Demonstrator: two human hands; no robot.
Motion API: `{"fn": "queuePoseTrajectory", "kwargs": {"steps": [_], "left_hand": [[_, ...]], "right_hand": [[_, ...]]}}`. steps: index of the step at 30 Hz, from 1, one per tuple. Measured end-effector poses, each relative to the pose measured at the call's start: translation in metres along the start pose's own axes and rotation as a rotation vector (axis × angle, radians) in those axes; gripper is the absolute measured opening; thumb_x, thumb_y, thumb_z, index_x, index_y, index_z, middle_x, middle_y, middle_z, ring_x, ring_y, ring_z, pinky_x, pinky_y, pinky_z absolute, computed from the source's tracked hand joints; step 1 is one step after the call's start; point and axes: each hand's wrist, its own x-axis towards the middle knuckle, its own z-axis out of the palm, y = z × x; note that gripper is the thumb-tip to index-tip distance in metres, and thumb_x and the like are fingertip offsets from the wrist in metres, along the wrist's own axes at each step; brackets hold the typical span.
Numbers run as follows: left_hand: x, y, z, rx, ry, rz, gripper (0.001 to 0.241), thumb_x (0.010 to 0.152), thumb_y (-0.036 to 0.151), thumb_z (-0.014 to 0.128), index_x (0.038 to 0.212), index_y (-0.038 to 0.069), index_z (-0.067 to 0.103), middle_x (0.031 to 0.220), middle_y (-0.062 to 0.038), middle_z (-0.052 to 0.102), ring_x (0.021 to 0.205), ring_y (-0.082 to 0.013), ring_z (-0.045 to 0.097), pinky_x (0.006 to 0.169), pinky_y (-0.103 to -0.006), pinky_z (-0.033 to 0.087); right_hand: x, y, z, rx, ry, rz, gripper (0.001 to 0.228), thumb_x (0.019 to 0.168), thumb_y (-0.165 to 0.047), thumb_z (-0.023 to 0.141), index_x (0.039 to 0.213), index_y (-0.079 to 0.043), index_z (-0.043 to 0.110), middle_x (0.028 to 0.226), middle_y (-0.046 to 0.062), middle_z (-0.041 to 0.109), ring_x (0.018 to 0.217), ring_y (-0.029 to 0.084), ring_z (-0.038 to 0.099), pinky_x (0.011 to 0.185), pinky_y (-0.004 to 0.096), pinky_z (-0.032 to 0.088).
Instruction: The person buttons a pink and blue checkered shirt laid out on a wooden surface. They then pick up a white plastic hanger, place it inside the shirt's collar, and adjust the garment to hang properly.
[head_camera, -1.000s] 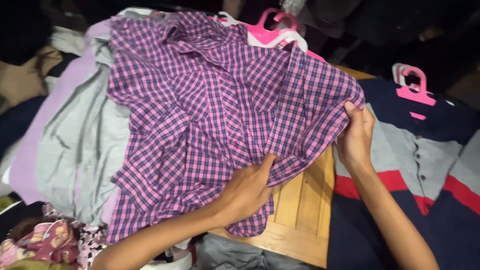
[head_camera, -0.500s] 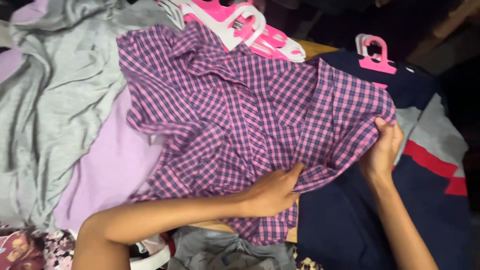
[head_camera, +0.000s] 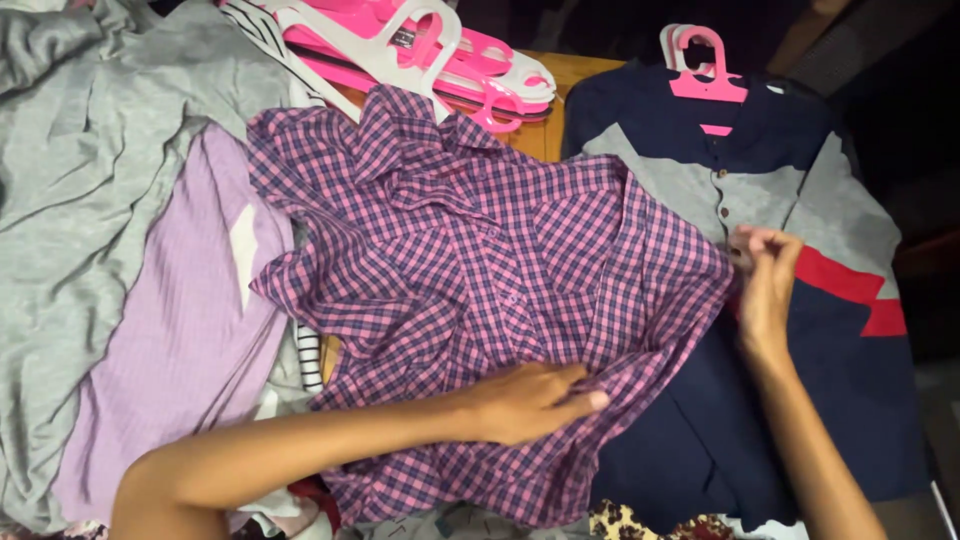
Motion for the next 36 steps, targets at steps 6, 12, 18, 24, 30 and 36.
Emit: {"fn": "queuePoseTrajectory", "kwargs": {"steps": [6,12,18,24,30,36], "left_hand": [[-0.044,-0.018,-0.052,0.359,0.556,0.063,0.038,0.095,0.028,0.058,0.124,0.003,0.063,0.113,-0.023,0.068,0.106,-0.0442,0.068,0.082,-0.0534,0.058],[-0.054,-0.064,-0.133,0.770,1.111,-0.051,0.024,0.097,0.019,0.059,0.113,0.004,0.066,0.111,-0.018,0.059,0.108,-0.0397,0.061,0.080,-0.0468,0.058],[-0.066,-0.134,-0.209,1.152,1.328,-0.174,0.033,0.093,0.004,0.063,0.125,0.001,0.060,0.125,-0.018,0.057,0.116,-0.0345,0.056,0.088,-0.0370,0.054],[-0.072,-0.153,-0.206,0.898,1.131,-0.391,0.085,0.080,0.013,0.075,0.153,0.001,0.034,0.135,-0.028,0.055,0.112,-0.0444,0.061,0.089,-0.0496,0.056],[-0.064,-0.186,-0.208,0.963,1.129,-0.531,0.066,0.078,0.026,0.081,0.133,0.005,0.050,0.103,-0.011,0.058,0.094,-0.0333,0.065,0.076,-0.0449,0.059],[-0.106,-0.101,-0.205,0.905,1.277,-0.369,0.032,0.089,0.012,0.064,0.121,0.013,0.068,0.090,-0.012,0.059,0.080,-0.0394,0.070,0.065,-0.0525,0.057]], "right_hand": [[0.037,-0.058,0.055,-0.317,-0.137,-0.372,0.023,0.109,-0.002,0.056,0.129,0.002,0.046,0.126,0.029,0.055,0.124,0.051,0.054,0.104,0.053,0.043],[0.087,-0.077,0.139,-0.382,-0.390,-0.620,0.019,0.102,0.001,0.057,0.116,-0.008,0.068,0.119,0.011,0.063,0.121,0.034,0.061,0.106,0.044,0.044],[0.108,-0.053,0.208,-0.473,-0.584,-0.574,0.016,0.101,-0.004,0.063,0.108,-0.014,0.073,0.100,0.008,0.070,0.102,0.032,0.070,0.093,0.043,0.053],[0.083,-0.082,0.213,-0.542,-0.795,-0.389,0.026,0.088,-0.018,0.076,0.111,-0.009,0.068,0.094,0.016,0.075,0.096,0.040,0.071,0.084,0.052,0.054],[0.069,-0.108,0.197,-0.661,-0.924,-0.164,0.031,0.083,-0.024,0.078,0.111,-0.012,0.075,0.103,0.021,0.077,0.108,0.043,0.069,0.095,0.053,0.053],[0.079,-0.128,0.173,-0.468,-0.579,-0.483,0.026,0.095,-0.015,0.074,0.120,-0.016,0.066,0.097,0.011,0.071,0.101,0.036,0.070,0.090,0.044,0.052]]}}
